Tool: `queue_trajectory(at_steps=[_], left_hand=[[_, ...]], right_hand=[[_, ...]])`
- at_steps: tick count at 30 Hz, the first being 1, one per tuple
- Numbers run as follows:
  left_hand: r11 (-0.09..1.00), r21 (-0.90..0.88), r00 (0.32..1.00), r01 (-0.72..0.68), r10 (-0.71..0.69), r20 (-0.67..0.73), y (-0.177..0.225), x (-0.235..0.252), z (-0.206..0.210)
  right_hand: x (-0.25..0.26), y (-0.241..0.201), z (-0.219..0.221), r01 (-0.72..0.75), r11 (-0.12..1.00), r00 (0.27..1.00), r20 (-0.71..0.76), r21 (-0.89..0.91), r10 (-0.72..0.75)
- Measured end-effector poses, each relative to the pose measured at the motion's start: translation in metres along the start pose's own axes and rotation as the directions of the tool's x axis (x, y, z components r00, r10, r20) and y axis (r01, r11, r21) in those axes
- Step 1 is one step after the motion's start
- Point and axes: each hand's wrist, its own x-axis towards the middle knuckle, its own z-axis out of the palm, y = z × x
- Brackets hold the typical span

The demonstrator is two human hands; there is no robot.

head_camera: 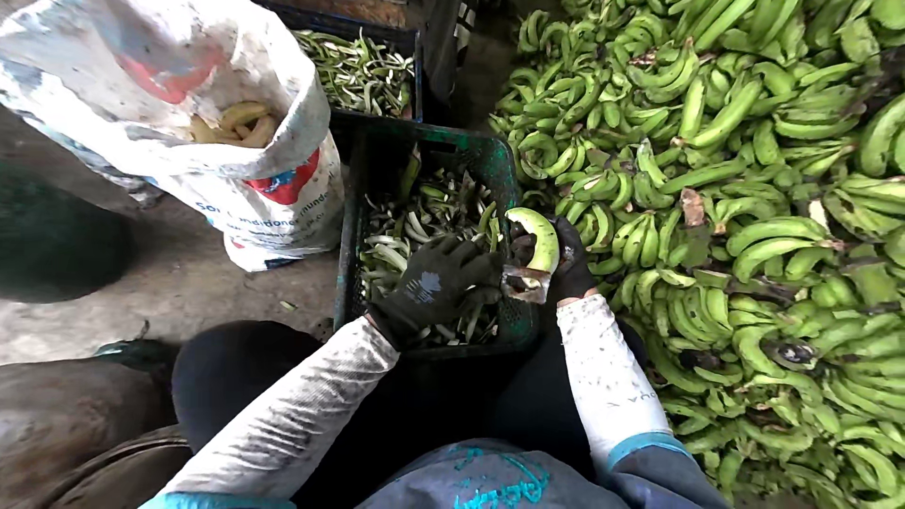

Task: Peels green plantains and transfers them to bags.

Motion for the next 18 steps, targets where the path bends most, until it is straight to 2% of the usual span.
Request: queue_trajectory(at_steps=[3, 5, 6, 8, 10, 11, 12, 13, 14, 16, 18], left_hand=[[0.996, -0.053, 0.997, 0.071, -0.069, 0.046, 0.006, 0.003, 0.007], [0.966, -0.119, 0.972, 0.228, -0.219, 0.080, 0.003, 0.005, 0.011], [0.933, -0.149, 0.945, 0.327, -0.319, 0.077, -0.003, 0.005, 0.013], [0.829, -0.208, 0.853, 0.519, -0.517, 0.065, -0.017, 0.005, 0.012], [0.687, -0.281, 0.731, 0.670, -0.677, 0.085, -0.028, 0.004, -0.001], [0.619, -0.314, 0.673, 0.720, -0.734, 0.097, -0.031, 0.003, -0.012], [0.589, -0.334, 0.647, 0.736, -0.757, 0.089, -0.033, 0.002, -0.021], [0.603, -0.352, 0.662, 0.716, -0.746, 0.068, -0.034, -0.001, -0.026], [0.645, -0.369, 0.707, 0.670, -0.706, 0.049, -0.035, -0.003, -0.030], [0.757, -0.414, 0.841, 0.505, -0.539, 0.040, -0.031, -0.006, -0.033], [0.798, -0.478, 0.925, 0.368, -0.365, 0.102, -0.022, -0.009, -0.029]], right_hand=[[-0.008, 0.001, 0.018, -0.050, 0.977, 0.998, -0.050, -0.208, 0.041], [-0.012, 0.007, 0.030, -0.007, 0.943, 0.998, -0.062, -0.333, -0.015], [-0.012, 0.012, 0.037, 0.004, 0.952, 0.997, -0.078, -0.306, -0.029], [-0.008, 0.016, 0.046, -0.046, 0.979, 0.998, -0.054, -0.201, 0.036], [-0.008, 0.015, 0.050, -0.091, 0.989, 0.996, 0.003, -0.120, 0.092], [-0.007, 0.013, 0.046, -0.107, 0.990, 0.993, 0.038, -0.087, 0.110], [-0.004, 0.011, 0.045, -0.165, 0.985, 0.986, 0.004, -0.048, 0.165], [-0.001, 0.008, 0.044, -0.198, 0.980, 0.979, -0.054, -0.021, 0.197], [0.001, 0.006, 0.041, -0.200, 0.980, 0.974, -0.113, -0.017, 0.197], [0.002, 0.003, 0.030, -0.135, 0.988, 0.980, -0.157, -0.070, 0.122], [0.000, 0.003, 0.018, -0.030, 0.984, 0.986, -0.166, -0.175, 0.000]])
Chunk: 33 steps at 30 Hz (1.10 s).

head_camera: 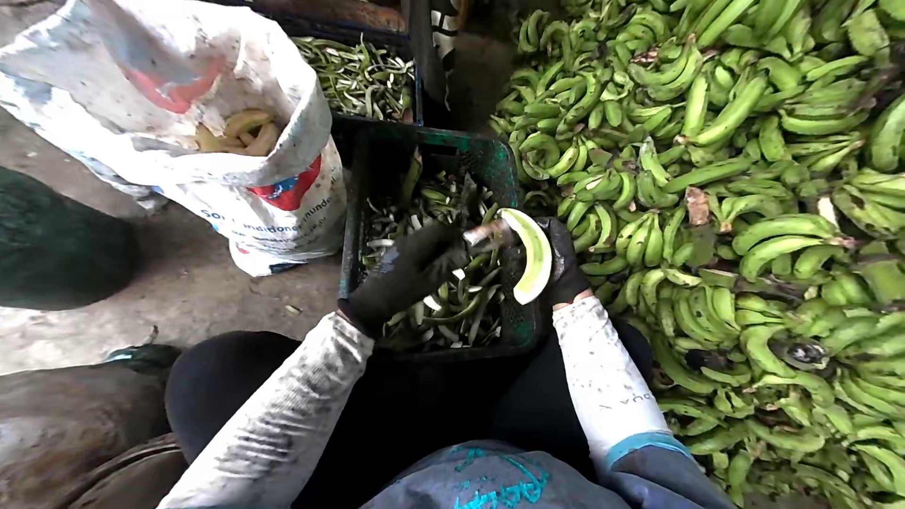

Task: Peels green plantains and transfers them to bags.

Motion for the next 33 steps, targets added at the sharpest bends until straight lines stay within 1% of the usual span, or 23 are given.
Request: queue_trajectory(at_steps=[1, 3, 4, 6, 8, 10, 12, 13, 14, 16, 18, 20, 21, 22, 23, 24, 25, 26, 27, 28, 30, 31, 33], left_hand=[[0.998, -0.003, 0.996, -0.057, 0.057, 0.074, 0.002, -0.002, 0.005], [0.988, 0.057, 0.973, -0.143, 0.130, 0.190, 0.007, -0.005, 0.017], [0.981, 0.101, 0.962, -0.163, 0.136, 0.236, 0.010, -0.005, 0.022], [0.976, 0.139, 0.958, -0.168, 0.129, 0.255, 0.012, -0.003, 0.033], [0.975, 0.185, 0.976, -0.126, 0.089, 0.198, 0.010, -0.001, 0.039], [0.966, 0.257, 0.995, -0.008, -0.018, 0.098, 0.002, 0.002, 0.043], [0.942, 0.319, 0.994, 0.107, -0.094, -0.056, -0.006, 0.008, 0.043], [0.926, 0.337, 0.983, 0.170, -0.133, -0.130, -0.010, 0.011, 0.039], [0.919, 0.319, 0.965, 0.233, -0.179, -0.191, -0.013, 0.014, 0.032], [0.926, 0.210, 0.926, 0.315, -0.251, -0.282, -0.017, 0.017, 0.014], [0.942, 0.129, 0.903, 0.309, -0.249, -0.350, -0.011, 0.016, -0.003], [0.949, 0.142, 0.902, 0.283, -0.213, -0.376, -0.013, 0.017, -0.012], [0.937, 0.169, 0.907, 0.304, -0.231, -0.353, -0.016, 0.016, -0.015], [0.909, 0.210, 0.911, 0.360, -0.293, -0.291, -0.017, 0.013, -0.018], [0.857, 0.275, 0.898, 0.436, -0.393, -0.200, -0.014, 0.010, -0.022], [0.791, 0.366, 0.864, 0.491, -0.495, -0.089, -0.010, 0.006, -0.024], [0.734, 0.448, 0.814, 0.510, -0.581, 0.025, -0.005, 0.001, -0.023], [0.691, 0.515, 0.753, 0.508, -0.646, 0.123, 0.000, -0.005, -0.020], [0.653, 0.568, 0.694, 0.501, -0.695, 0.188, 0.006, -0.011, -0.014], [0.632, 0.604, 0.637, 0.487, -0.729, 0.249, 0.010, -0.015, -0.007], [0.640, 0.614, 0.562, 0.463, -0.747, 0.355, 0.017, -0.022, 0.003], [0.651, 0.610, 0.545, 0.452, -0.743, 0.388, 0.021, -0.022, 0.005], [0.651, 0.627, 0.532, 0.427, -0.742, 0.408, 0.024, -0.022, 0.006]], right_hand=[[0.001, 0.003, -0.008, 0.062, 0.997, 0.998, 0.023, -0.041, -0.061], [0.007, 0.010, -0.018, 0.127, 0.984, 0.992, 0.026, -0.123, -0.125], [0.008, 0.010, -0.017, 0.126, 0.980, 0.992, 0.025, -0.151, -0.123], [-0.001, 0.006, -0.002, 0.057, 0.978, 0.998, 0.035, -0.200, -0.051], [-0.008, 0.005, 0.009, 0.057, 0.973, 0.998, 0.033, -0.222, -0.051], [-0.009, 0.012, 0.017, 0.071, 0.983, 0.997, 0.044, -0.171, -0.064], [-0.010, 0.016, 0.025, 0.138, 0.961, 0.990, 0.059, -0.239, -0.127], [-0.012, 0.018, 0.028, 0.152, 0.951, 0.988, 0.045, -0.268, -0.145], [-0.013, 0.019, 0.030, 0.137, 0.959, 0.990, 0.006, -0.247, -0.140], [-0.019, 0.018, 0.025, 0.044, 0.980, 0.998, -0.041, -0.195, -0.053], [-0.015, 0.017, 0.016, -0.060, 0.997, 0.998, -0.035, -0.055, 0.058], [-0.013, 0.015, 0.015, -0.023, 0.999, 0.998, -0.058, -0.027, 0.021], [-0.013, 0.013, 0.018, 0.021, 0.999, 0.996, -0.088, -0.047, -0.025], [-0.011, 0.013, 0.019, 0.050, 0.996, 0.991, -0.122, -0.079, -0.060], [-0.006, 0.015, 0.020, 0.066, 0.993, 0.983, -0.162, -0.101, -0.082], [0.001, 0.021, 0.020, 0.080, 0.990, 0.971, -0.216, -0.114, -0.104], [0.009, 0.029, 0.022, 0.098, 0.990, 0.953, -0.276, -0.103, -0.123], [0.017, 0.040, 0.024, 0.110, 0.990, 0.938, -0.320, -0.083, -0.131], [0.025, 0.054, 0.027, 0.116, 0.991, 0.921, -0.366, -0.073, -0.135], [0.031, 0.069, 0.033, 0.101, 0.990, 0.905, -0.405, -0.095, -0.131], [0.037, 0.096, 0.051, 0.029, 0.984, 0.897, -0.430, -0.174, -0.102], [0.040, 0.102, 0.067, -0.006, 0.983, 0.906, -0.416, -0.186, -0.073], [0.046, 0.097, 0.104, 0.001, 0.958, 0.945, -0.312, -0.286, -0.094]])
